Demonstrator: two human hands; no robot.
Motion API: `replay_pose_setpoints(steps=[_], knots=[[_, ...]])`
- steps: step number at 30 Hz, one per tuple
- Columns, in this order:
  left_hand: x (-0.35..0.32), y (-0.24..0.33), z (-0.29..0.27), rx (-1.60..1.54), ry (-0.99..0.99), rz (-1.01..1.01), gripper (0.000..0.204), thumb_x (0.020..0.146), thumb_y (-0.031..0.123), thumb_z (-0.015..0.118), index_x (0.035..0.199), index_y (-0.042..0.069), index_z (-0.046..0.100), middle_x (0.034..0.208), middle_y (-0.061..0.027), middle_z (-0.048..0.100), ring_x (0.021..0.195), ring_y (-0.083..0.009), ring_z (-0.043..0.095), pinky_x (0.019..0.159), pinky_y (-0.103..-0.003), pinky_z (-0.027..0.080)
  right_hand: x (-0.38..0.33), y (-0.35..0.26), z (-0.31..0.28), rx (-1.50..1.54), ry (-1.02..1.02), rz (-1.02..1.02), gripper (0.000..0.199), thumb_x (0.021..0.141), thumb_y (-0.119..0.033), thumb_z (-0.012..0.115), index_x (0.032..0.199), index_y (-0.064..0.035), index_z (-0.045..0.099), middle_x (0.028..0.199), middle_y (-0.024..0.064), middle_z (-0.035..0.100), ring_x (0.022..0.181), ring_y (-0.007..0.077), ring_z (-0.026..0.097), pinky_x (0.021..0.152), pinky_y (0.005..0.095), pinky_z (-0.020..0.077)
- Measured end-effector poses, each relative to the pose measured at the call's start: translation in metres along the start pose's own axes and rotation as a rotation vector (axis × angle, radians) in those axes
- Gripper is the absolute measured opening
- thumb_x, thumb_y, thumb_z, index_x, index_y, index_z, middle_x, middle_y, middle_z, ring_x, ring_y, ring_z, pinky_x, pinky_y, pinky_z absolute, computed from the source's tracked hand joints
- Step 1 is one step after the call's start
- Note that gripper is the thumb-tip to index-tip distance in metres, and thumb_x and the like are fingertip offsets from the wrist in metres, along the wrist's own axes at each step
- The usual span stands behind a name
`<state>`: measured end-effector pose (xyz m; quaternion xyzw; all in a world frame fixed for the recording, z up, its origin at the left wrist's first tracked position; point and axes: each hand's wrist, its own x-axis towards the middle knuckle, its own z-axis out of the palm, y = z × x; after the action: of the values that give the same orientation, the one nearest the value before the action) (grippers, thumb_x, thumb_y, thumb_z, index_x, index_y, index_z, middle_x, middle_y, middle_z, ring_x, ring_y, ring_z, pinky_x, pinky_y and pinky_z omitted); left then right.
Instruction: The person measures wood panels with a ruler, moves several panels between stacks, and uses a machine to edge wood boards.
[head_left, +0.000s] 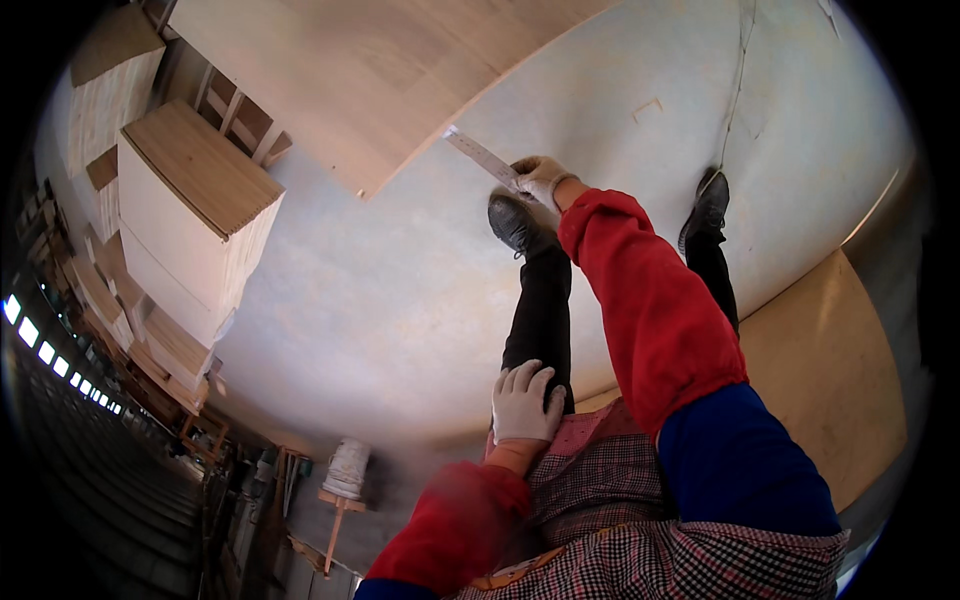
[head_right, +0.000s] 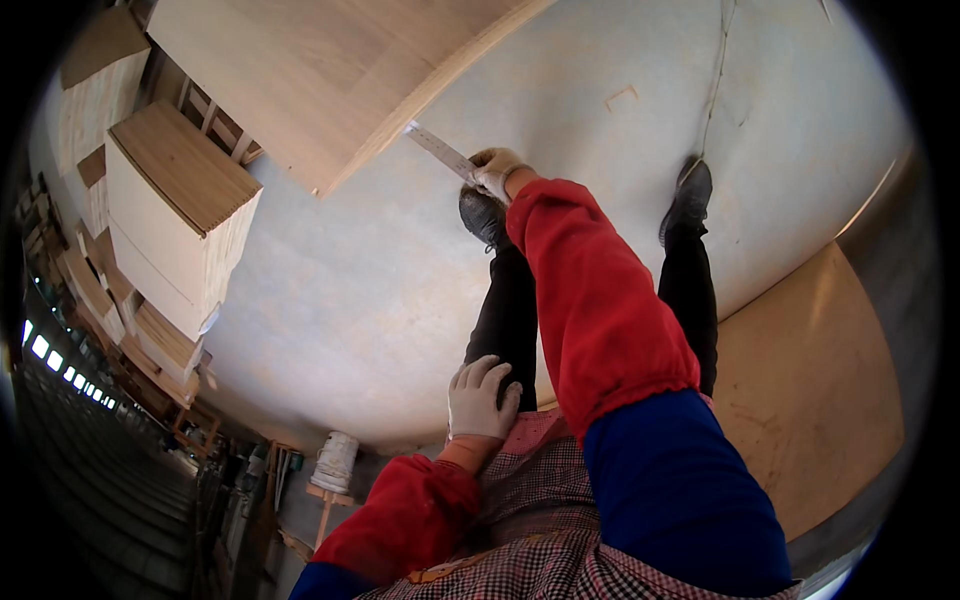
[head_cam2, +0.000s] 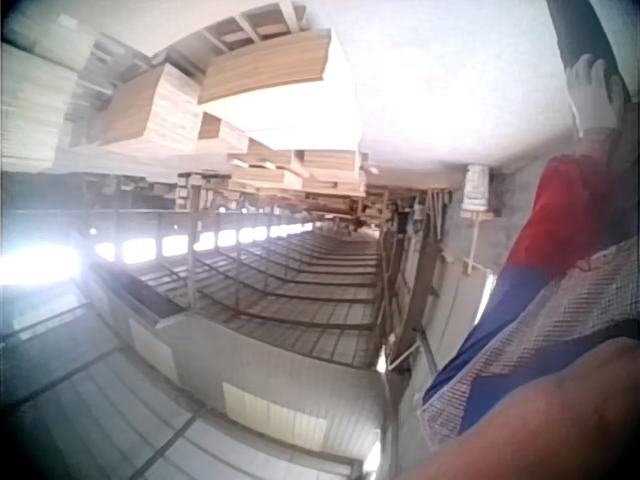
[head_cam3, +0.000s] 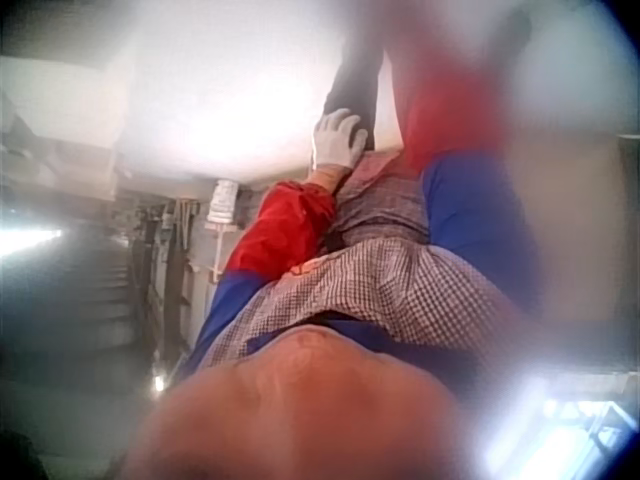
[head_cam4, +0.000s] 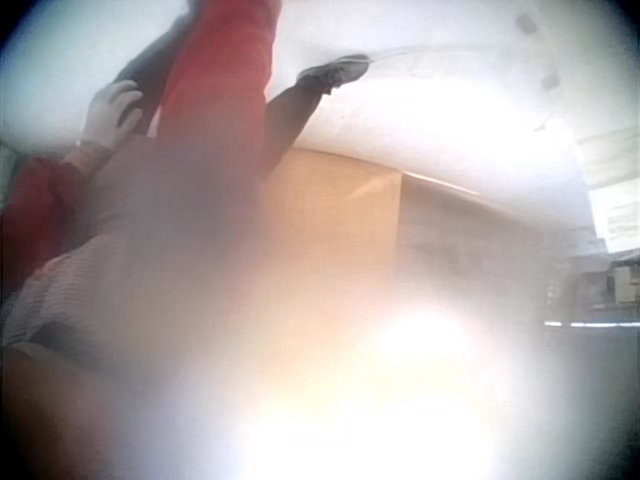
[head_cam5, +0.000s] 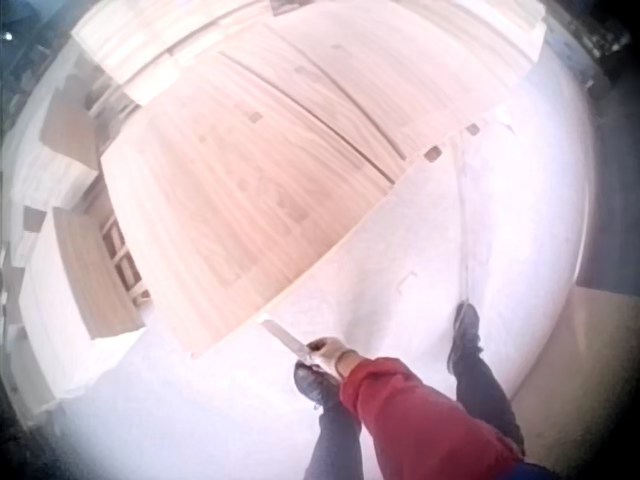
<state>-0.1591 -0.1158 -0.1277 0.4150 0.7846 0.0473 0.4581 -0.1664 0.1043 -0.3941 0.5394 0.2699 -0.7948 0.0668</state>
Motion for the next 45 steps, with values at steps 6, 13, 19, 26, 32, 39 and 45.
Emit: replay_pose_setpoints(steps=[6,13,19,26,32,39,45], knots=[[0.000,0.006,0.004,-0.015,0.058,0.023,0.029,0.072,0.022,0.060,0.097,0.007,0.058,0.106,-0.0124,0.054,0.099,-0.0308,0.049,0.089,-0.043,0.034,-0.003,-0.004,-0.001,-0.054,0.009,-0.015,0.019,0.077,-0.003,0.057,0.096,-0.0028,0.061,0.075,0.0046,0.061,0.060,0.0117,0.057,0.055,0.0235,0.0476],[-0.009,0.014,0.003,-0.044,0.100,-0.039,0.030,0.074,0.028,0.058,0.097,0.008,0.060,0.108,-0.0112,0.054,0.103,-0.0279,0.049,0.094,-0.044,0.032,-0.018,-0.015,0.012,-0.200,-0.079,-0.083,0.012,0.079,-0.005,0.056,0.090,-0.0027,0.060,0.070,0.0032,0.058,0.052,0.0099,0.051,0.047,0.0226,0.0422],[-0.011,0.035,0.009,-0.079,0.180,-0.103,0.028,0.074,0.029,0.057,0.095,0.009,0.059,0.107,-0.0086,0.053,0.103,-0.0256,0.049,0.095,-0.042,0.032,-0.081,-0.009,-0.003,-0.445,-0.135,-0.060,0.006,0.082,-0.006,0.052,0.081,-0.0073,0.058,0.065,0.0001,0.054,0.055,0.0077,0.048,0.049,0.0218,0.0389],[-0.021,0.071,0.040,-0.237,0.431,-0.252,0.026,0.073,0.027,0.058,0.094,0.011,0.060,0.106,-0.0078,0.053,0.103,-0.0267,0.048,0.094,-0.041,0.033,-0.177,-0.033,-0.087,-0.929,-0.197,0.054,0.022,0.074,-0.006,0.050,0.093,-0.0011,0.061,0.072,0.0082,0.062,0.057,0.0136,0.056,0.053,0.0250,0.0465],[-0.045,0.092,0.076,-0.412,0.715,-0.519,0.024,0.073,0.027,0.058,0.093,0.013,0.061,0.105,-0.0076,0.054,0.100,-0.0288,0.050,0.087,-0.042,0.039,-0.253,-0.112,-0.133,-1.110,-0.122,0.152,0.017,0.078,-0.006,0.053,0.093,-0.0037,0.060,0.072,0.0064,0.060,0.058,0.0128,0.054,0.051,0.0243,0.0454],[-0.137,0.062,0.078,-0.681,0.689,-0.904,0.024,0.074,0.028,0.053,0.088,0.011,0.063,0.102,-0.0096,0.057,0.096,-0.0294,0.053,0.085,-0.040,0.042,-0.287,-0.171,-0.080,-1.105,0.154,0.176,0.011,0.080,-0.011,0.054,0.088,-0.0074,0.060,0.066,0.0071,0.059,0.047,0.0128,0.051,0.042,0.0232,0.0405],[-0.218,-0.015,0.116,-0.774,0.480,-1.095,0.024,0.078,0.027,0.048,0.086,0.012,0.065,0.099,-0.0115,0.059,0.093,-0.0305,0.056,0.080,-0.038,0.046,-0.265,-0.127,0.084,-1.181,0.052,0.067,0.008,0.080,-0.011,0.053,0.082,-0.0080,0.060,0.064,0.0025,0.058,0.049,0.0103,0.051,0.044,0.0235,0.0409]])
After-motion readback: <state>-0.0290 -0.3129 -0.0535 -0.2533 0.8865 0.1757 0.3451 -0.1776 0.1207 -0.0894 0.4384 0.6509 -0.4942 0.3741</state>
